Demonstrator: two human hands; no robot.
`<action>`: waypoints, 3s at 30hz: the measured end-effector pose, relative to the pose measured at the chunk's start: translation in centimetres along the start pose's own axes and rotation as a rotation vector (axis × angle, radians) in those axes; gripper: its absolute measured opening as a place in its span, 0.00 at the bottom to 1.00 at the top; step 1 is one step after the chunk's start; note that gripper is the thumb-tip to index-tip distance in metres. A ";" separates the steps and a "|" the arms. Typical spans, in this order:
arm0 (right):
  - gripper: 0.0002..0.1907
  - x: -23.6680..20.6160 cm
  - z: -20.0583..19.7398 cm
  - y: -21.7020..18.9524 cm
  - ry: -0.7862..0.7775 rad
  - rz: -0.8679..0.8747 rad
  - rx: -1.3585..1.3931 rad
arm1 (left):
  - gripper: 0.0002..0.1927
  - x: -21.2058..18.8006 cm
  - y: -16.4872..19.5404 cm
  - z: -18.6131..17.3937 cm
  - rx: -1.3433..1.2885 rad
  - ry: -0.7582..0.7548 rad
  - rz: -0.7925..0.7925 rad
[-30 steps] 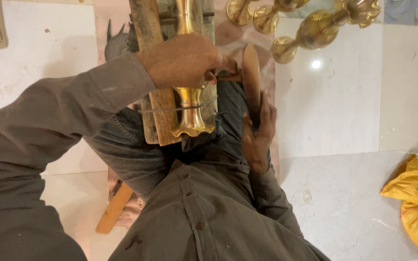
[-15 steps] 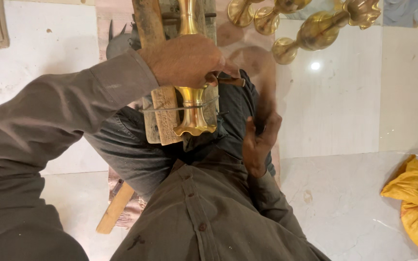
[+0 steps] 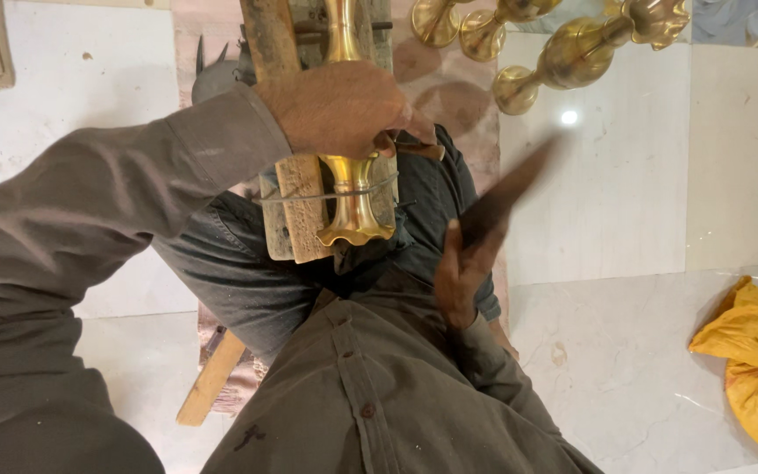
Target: The person sits cross-legged on the floor with a brass vase held against a wooden support on their lap. They hold a chisel against the vase's surface and strike it with a wooden mallet, engraving decorative patterns, repositioning the chisel repeatedly across different areas of the vase.
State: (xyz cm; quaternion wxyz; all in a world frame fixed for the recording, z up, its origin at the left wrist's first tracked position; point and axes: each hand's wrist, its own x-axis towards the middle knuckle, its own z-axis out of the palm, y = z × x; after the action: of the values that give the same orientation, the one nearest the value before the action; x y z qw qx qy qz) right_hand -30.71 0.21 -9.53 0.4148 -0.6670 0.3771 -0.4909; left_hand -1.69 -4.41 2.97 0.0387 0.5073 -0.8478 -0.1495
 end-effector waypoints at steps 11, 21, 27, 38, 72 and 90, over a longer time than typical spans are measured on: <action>0.32 -0.5 -0.1 0.1 -0.040 0.012 -0.344 | 0.25 -0.1 -0.1 0.3 -0.036 0.079 0.074; 0.34 -0.7 0.1 -0.7 0.042 0.025 -0.079 | 0.25 -0.3 -0.2 0.2 -0.025 0.126 0.097; 0.31 -0.5 -0.2 0.2 -0.103 -0.004 -0.305 | 0.25 -0.5 -0.2 0.2 0.004 0.050 0.076; 0.32 -0.5 0.2 -1.5 -0.137 -0.120 -0.449 | 0.23 -0.9 -0.3 0.1 -0.036 0.089 0.118; 0.37 0.3 1.1 -0.4 0.063 -0.169 -0.042 | 0.13 -2.1 -1.4 1.0 -0.008 0.127 0.109; 0.31 0.8 1.1 -0.5 -0.150 -0.212 -0.587 | 0.21 -2.5 -1.0 0.8 0.015 0.083 0.107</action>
State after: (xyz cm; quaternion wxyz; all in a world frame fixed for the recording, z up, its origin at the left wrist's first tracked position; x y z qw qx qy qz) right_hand -29.42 -0.10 -8.95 0.1776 -0.8280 0.3995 -0.3510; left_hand 0.18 -2.46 2.14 0.0782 0.4672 -0.8725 -0.1198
